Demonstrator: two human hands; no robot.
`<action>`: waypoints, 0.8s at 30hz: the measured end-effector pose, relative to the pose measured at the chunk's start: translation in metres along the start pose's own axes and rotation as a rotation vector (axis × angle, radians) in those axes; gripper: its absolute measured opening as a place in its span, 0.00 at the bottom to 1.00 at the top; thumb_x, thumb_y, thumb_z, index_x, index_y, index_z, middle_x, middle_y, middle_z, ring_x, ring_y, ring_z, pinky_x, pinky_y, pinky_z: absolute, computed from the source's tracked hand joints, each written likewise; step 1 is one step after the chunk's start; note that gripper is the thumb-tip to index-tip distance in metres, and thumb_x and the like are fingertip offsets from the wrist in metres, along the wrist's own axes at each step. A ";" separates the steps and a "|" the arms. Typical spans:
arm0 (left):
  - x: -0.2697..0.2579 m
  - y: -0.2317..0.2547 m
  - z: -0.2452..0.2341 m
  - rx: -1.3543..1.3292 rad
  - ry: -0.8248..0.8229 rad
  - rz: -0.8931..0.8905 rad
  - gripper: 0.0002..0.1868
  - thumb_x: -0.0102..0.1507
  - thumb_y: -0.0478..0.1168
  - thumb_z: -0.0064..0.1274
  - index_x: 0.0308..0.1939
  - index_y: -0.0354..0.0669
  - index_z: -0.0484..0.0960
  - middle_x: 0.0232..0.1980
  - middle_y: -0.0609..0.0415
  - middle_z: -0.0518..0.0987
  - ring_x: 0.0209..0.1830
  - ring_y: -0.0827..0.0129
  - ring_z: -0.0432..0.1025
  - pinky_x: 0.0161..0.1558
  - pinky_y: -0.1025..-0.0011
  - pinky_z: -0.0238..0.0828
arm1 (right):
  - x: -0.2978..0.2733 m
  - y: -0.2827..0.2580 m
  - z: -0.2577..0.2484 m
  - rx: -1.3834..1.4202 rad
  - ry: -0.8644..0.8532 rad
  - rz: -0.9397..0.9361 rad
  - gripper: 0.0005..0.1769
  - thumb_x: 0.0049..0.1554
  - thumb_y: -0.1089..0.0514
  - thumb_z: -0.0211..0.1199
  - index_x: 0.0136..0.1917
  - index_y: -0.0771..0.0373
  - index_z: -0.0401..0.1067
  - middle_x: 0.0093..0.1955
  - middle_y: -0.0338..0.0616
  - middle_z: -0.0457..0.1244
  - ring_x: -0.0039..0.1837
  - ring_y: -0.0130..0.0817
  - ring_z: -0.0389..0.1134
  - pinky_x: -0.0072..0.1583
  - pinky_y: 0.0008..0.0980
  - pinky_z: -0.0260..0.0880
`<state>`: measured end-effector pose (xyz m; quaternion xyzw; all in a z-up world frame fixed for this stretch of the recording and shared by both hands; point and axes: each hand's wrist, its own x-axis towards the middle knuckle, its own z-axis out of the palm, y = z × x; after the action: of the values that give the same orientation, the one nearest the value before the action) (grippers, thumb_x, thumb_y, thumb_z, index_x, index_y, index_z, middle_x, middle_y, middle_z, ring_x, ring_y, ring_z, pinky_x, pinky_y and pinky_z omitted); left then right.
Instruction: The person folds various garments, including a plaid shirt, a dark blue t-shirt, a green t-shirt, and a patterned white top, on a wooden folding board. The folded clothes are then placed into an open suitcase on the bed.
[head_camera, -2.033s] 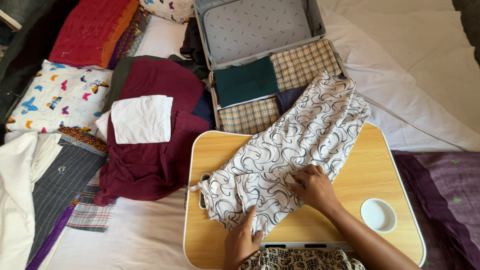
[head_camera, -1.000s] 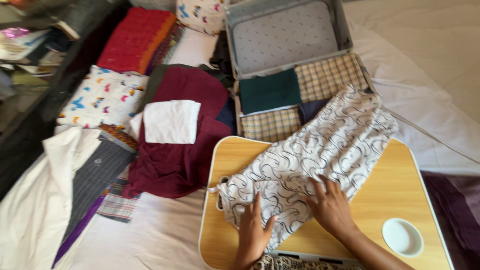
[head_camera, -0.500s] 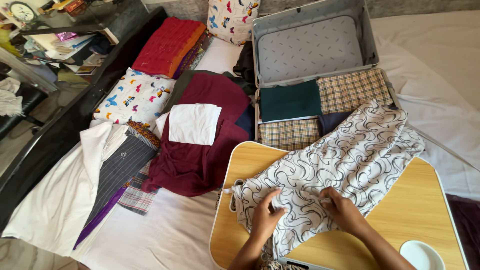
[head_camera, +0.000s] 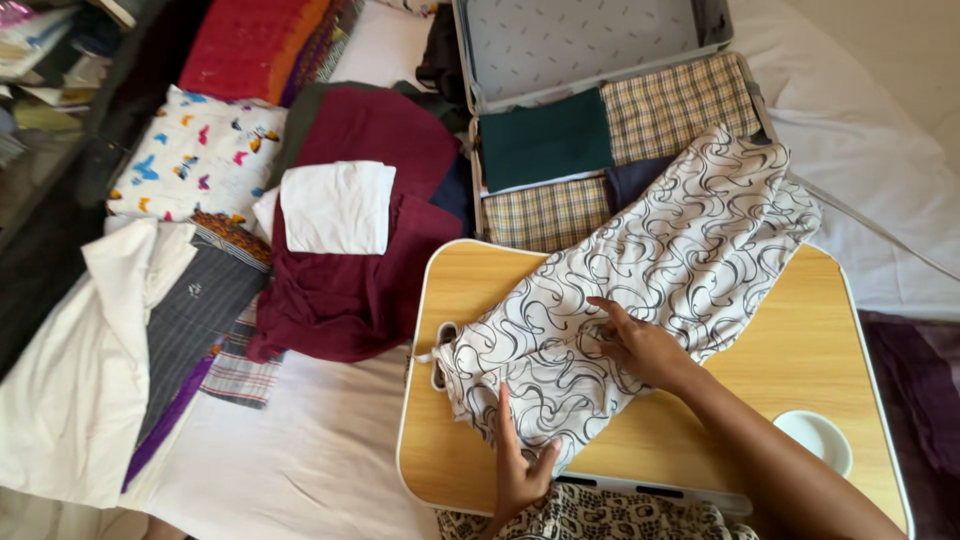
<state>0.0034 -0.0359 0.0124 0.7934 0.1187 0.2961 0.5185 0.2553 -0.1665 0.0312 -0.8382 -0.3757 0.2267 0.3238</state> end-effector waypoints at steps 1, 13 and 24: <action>-0.003 -0.002 -0.002 -0.028 -0.034 0.060 0.45 0.63 0.34 0.58 0.78 0.30 0.48 0.76 0.27 0.57 0.76 0.39 0.54 0.72 0.55 0.51 | -0.003 -0.001 -0.001 -0.007 0.006 -0.026 0.40 0.57 0.50 0.66 0.77 0.49 0.49 0.53 0.51 0.71 0.55 0.51 0.74 0.55 0.44 0.74; -0.053 -0.063 -0.015 0.364 -0.565 -0.211 0.41 0.63 0.58 0.56 0.78 0.49 0.66 0.15 0.53 0.75 0.15 0.67 0.67 0.28 0.65 0.68 | -0.038 0.021 -0.018 -0.101 0.028 0.010 0.35 0.56 0.54 0.65 0.75 0.48 0.59 0.41 0.44 0.72 0.42 0.44 0.75 0.47 0.40 0.74; -0.045 -0.060 -0.018 0.678 -0.401 0.170 0.35 0.61 0.66 0.54 0.67 0.56 0.75 0.21 0.59 0.80 0.25 0.69 0.73 0.51 0.51 0.57 | -0.079 0.029 0.005 -0.388 0.246 -0.356 0.42 0.45 0.50 0.71 0.71 0.58 0.65 0.62 0.47 0.69 0.59 0.50 0.70 0.60 0.50 0.70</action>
<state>-0.0365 -0.0186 -0.0514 0.9685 0.0400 0.1215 0.2137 0.2179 -0.2408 0.0179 -0.8264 -0.5113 -0.0134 0.2354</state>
